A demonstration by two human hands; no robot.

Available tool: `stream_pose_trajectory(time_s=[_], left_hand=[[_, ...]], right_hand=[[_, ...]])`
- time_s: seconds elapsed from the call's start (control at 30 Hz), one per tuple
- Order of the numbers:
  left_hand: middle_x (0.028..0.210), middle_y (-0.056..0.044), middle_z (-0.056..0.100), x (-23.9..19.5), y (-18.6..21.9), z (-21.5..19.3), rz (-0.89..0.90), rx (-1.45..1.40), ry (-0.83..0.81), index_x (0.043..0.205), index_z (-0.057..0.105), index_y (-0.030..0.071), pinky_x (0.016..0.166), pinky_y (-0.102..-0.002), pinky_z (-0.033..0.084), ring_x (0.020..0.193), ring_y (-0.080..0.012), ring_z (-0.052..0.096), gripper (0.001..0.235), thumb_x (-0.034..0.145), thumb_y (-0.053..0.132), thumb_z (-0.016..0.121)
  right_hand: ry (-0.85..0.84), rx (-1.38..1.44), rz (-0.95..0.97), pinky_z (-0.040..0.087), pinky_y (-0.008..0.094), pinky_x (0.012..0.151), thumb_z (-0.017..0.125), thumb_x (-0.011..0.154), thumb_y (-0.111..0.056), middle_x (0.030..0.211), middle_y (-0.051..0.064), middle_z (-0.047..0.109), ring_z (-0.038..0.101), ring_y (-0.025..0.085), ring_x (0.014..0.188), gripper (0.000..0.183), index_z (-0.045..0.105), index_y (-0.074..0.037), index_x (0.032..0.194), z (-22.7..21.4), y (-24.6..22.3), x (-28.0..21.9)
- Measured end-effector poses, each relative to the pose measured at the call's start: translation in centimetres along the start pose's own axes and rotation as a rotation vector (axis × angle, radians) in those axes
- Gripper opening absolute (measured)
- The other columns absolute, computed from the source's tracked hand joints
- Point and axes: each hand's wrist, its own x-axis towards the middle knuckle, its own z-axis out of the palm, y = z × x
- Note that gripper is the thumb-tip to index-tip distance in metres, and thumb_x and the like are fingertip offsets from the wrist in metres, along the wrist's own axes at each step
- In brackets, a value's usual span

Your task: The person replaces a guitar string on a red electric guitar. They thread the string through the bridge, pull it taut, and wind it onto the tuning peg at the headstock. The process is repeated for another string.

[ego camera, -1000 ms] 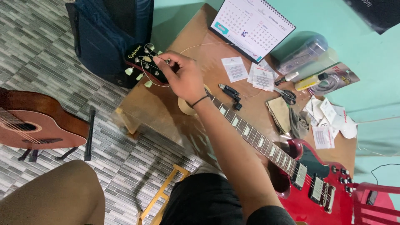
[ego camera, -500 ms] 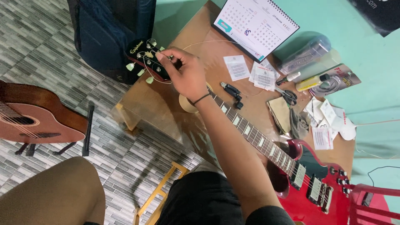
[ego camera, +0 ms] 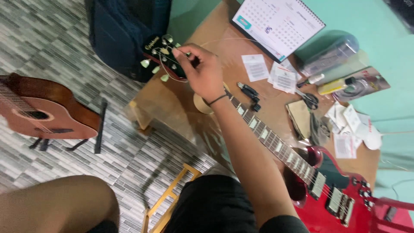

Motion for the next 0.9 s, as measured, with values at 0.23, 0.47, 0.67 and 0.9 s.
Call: stream_pose_trajectory(time_s=[0.23, 0.47, 0.67, 0.9], left_hand=[[0.090, -0.002, 0.074, 31.6, 10.8, 34.7, 0.917, 0.801, 1.205, 0.107, 0.074, 0.018, 0.071, -0.025, 0.054, 0.079, -0.0135, 0.072, 0.032, 0.096, 0.048, 0.071], [0.083, -0.015, 0.077, 34.9, 11.4, 29.5, 0.904, 0.385, 0.991, 0.104, 0.076, 0.005, 0.074, -0.030, 0.066, 0.081, -0.0203, 0.079, 0.030, 0.094, 0.034, 0.077], [0.054, 0.003, 0.048, 31.0, 12.2, 26.7, 0.943, 0.112, 0.932, 0.096, 0.070, 0.008, 0.066, -0.034, 0.068, 0.052, -0.0129, 0.065, 0.030, 0.102, 0.037, 0.067], [0.062, 0.009, 0.037, 30.7, 12.2, 25.6, 1.026, 0.024, 0.738, 0.112, 0.067, 0.009, 0.062, -0.024, 0.050, 0.052, -0.0039, 0.043, 0.027, 0.106, 0.034, 0.059]], right_hand=[[0.046, 0.036, -0.014, 0.047, 0.028, 0.064, 0.071, 0.100, -0.020, 0.068, 0.002, 0.054, 0.053, 0.011, 0.067, 0.009, 0.076, -0.013, 0.097, 0.4, 0.0, -0.2], [0.093, 0.076, 0.006, 0.052, 0.028, 0.067, 0.078, 0.097, -0.012, 0.064, 0.005, 0.053, 0.058, 0.010, 0.070, 0.003, 0.081, -0.014, 0.097, 0.6, 0.0, -0.1], [0.143, 0.152, 0.030, 0.052, 0.025, 0.071, 0.077, 0.098, -0.009, 0.064, 0.001, 0.053, 0.054, 0.007, 0.070, 0.004, 0.081, -0.010, 0.096, 0.5, 0.6, -0.3], [0.178, 0.132, 0.056, 0.048, 0.024, 0.065, 0.074, 0.100, -0.010, 0.065, 0.000, 0.050, 0.053, 0.008, 0.070, 0.007, 0.080, -0.009, 0.097, 0.6, 0.0, 0.0]])
